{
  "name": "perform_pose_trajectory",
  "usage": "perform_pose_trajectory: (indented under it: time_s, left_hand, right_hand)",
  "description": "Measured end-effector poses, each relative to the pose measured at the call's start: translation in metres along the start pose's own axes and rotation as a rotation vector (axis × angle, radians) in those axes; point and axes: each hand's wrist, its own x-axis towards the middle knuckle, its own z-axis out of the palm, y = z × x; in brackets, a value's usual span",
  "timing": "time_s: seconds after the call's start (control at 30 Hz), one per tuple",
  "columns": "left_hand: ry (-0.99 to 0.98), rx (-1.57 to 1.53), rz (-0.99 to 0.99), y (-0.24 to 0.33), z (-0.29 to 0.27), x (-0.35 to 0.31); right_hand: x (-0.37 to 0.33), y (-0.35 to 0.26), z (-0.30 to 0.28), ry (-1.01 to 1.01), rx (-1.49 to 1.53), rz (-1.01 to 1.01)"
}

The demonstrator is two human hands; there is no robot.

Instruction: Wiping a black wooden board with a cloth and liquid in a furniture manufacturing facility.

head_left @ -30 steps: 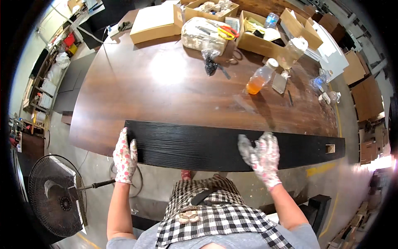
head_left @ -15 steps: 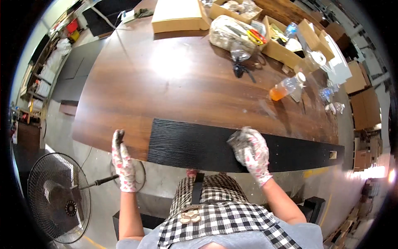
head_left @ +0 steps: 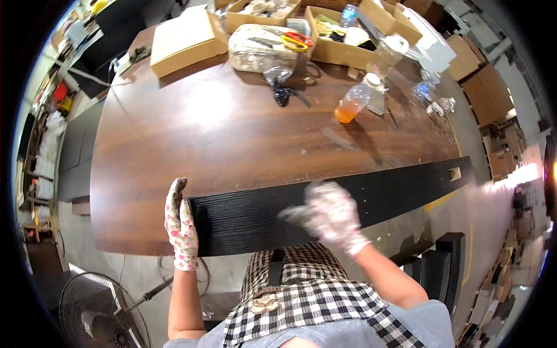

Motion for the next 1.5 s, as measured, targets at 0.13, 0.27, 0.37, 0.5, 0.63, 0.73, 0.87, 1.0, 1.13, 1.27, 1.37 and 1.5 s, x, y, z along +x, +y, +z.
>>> perform_pose_trajectory:
  time_s: [0.13, 0.27, 0.37, 0.5, 0.63, 0.73, 0.87, 1.0, 1.13, 1.27, 1.37, 1.5]
  left_hand:
    - [-0.154, 0.017, -0.026, 0.017, 0.049, 0.027]
    - [-0.429, 0.073, -0.008, 0.029, 0.127, 0.060]
    - [-0.593, -0.037, 0.011, 0.024, 0.214, 0.082]
    - [-0.608, 0.035, 0.010, 0.015, 0.325, 0.102]
    - [-0.484, -0.058, 0.078, 0.004, 0.415, 0.111]
    - [-0.432, -0.193, -0.035, -0.024, 0.451, 0.129]
    - [-0.560, -0.099, -0.034, 0.006, 0.448, 0.120]
    - [-0.725, 0.307, 0.288, 0.082, 0.410, 0.080]
    - [-0.859, 0.489, 0.532, 0.151, 0.374, 0.047]
    - [-0.841, 0.740, 0.697, 0.174, 0.355, 0.031]
    - [-0.875, 0.949, 0.771, 0.190, 0.336, 0.031]
    - [-0.833, 1.290, 0.921, 0.220, 0.316, 0.017]
  right_hand:
    - [-0.089, 0.151, -0.091, 0.174, -0.508, 0.677]
    - [-0.076, 0.196, -0.133, -0.080, -0.361, 0.944]
    - [-0.076, 0.132, -0.065, 0.335, 0.996, 0.663]
    - [-0.075, 0.131, -0.082, 0.131, -0.275, 0.106]
    - [-0.137, 0.255, -0.169, 0.110, -0.398, 0.580]
    - [-0.186, 0.311, -0.205, 0.192, -0.664, 0.580]
    - [-0.185, 0.275, -0.173, 0.634, 0.284, 0.707]
    - [-0.162, 0.260, -0.160, 0.960, 0.875, 0.746]
    - [-0.106, 0.230, -0.183, 0.930, 1.018, 0.594]
    - [-0.068, 0.205, -0.159, 0.716, 1.166, 0.647]
    - [-0.063, 0.183, -0.129, 0.647, 1.262, 0.657]
    - [-0.070, 0.168, -0.100, 0.586, 1.415, 0.711]
